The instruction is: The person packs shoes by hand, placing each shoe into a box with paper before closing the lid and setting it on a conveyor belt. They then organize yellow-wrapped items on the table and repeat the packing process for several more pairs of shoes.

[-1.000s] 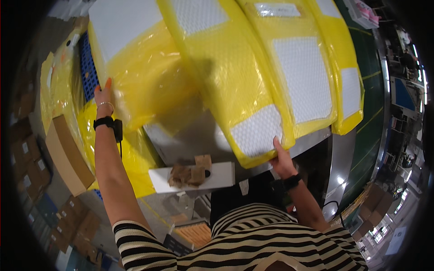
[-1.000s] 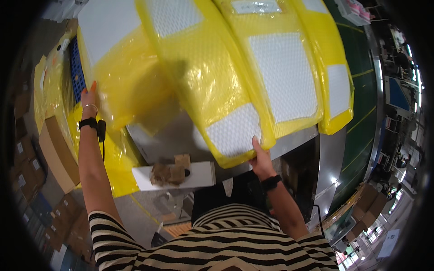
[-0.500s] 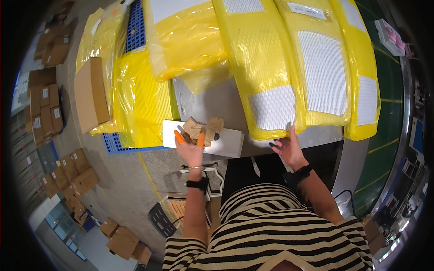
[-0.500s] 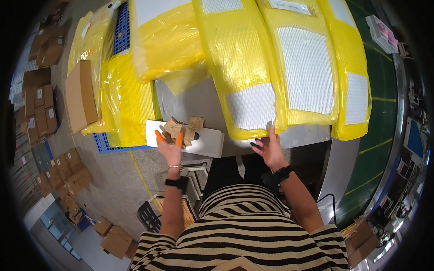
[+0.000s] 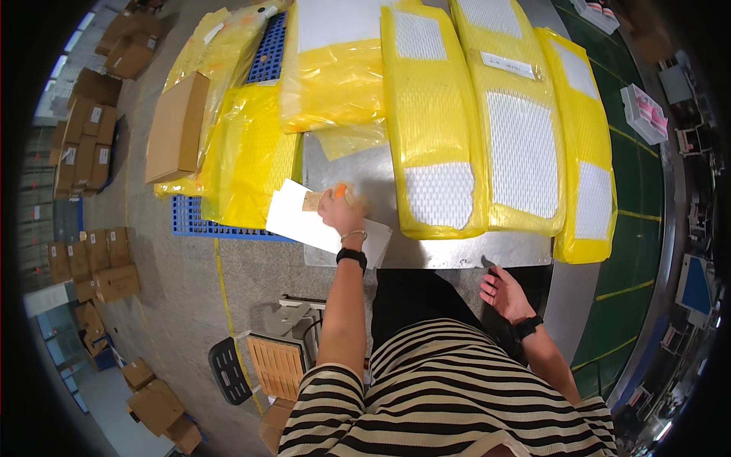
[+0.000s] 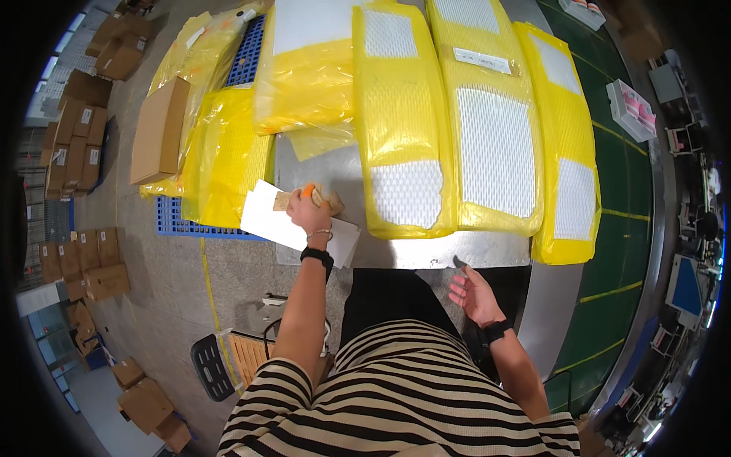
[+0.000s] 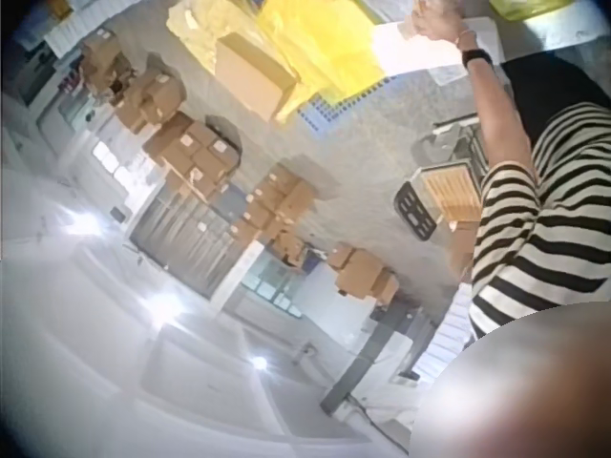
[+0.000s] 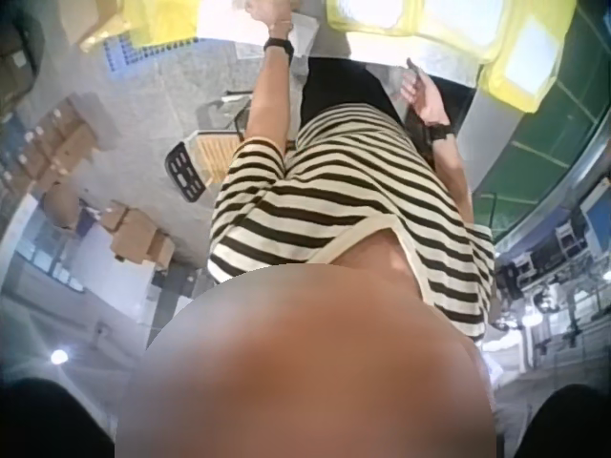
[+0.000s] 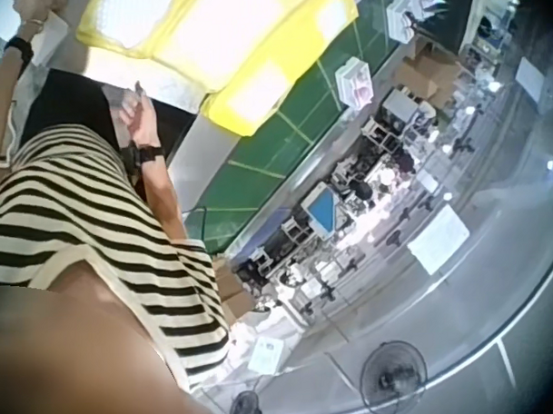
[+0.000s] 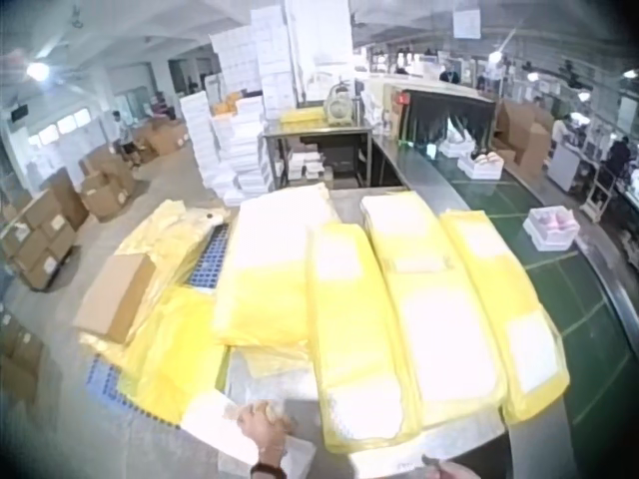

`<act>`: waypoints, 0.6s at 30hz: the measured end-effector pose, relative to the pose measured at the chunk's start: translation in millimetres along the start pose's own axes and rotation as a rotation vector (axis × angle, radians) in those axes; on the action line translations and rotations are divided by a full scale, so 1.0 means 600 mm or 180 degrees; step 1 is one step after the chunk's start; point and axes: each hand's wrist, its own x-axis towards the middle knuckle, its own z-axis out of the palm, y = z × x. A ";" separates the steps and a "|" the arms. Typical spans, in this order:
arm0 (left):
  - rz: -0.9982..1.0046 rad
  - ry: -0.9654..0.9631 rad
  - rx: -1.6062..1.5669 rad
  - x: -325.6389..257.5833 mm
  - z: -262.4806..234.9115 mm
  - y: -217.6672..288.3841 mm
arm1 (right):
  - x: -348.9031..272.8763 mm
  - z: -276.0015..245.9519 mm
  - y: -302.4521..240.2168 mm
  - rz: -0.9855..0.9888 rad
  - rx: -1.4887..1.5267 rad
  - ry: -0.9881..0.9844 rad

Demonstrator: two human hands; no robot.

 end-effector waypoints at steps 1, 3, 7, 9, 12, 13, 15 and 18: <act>-0.0009 -0.0075 0.0032 0.005 0.000 0.029 | -0.004 -0.010 -0.001 -0.0026 0.0025 0.0099; 0.0102 -0.0342 -0.0259 0.018 0.003 0.075 | -0.009 -0.022 -0.002 -0.0034 0.0041 0.0107; 0.0764 0.0280 -0.1160 0.034 -0.002 0.055 | -0.015 -0.022 -0.004 -0.0038 0.0017 0.0048; 0.0515 0.0133 -0.1544 0.029 -0.023 -0.009 | -0.016 -0.030 -0.004 -0.0090 0.0019 0.0010; -0.0054 0.0250 -0.1166 0.008 -0.053 -0.076 | -0.021 -0.058 -0.009 -0.0175 0.0070 0.0126; -0.0049 0.0252 -0.1164 0.012 -0.061 -0.095 | -0.022 -0.060 -0.010 -0.0160 0.0046 0.0191; -0.0578 0.0535 -0.0841 0.022 -0.063 -0.122 | -0.021 -0.064 -0.011 -0.0157 -0.0006 0.0235; -0.1271 -0.0089 -0.1857 0.066 -0.041 -0.133 | -0.020 -0.053 -0.013 -0.0133 -0.0148 0.0246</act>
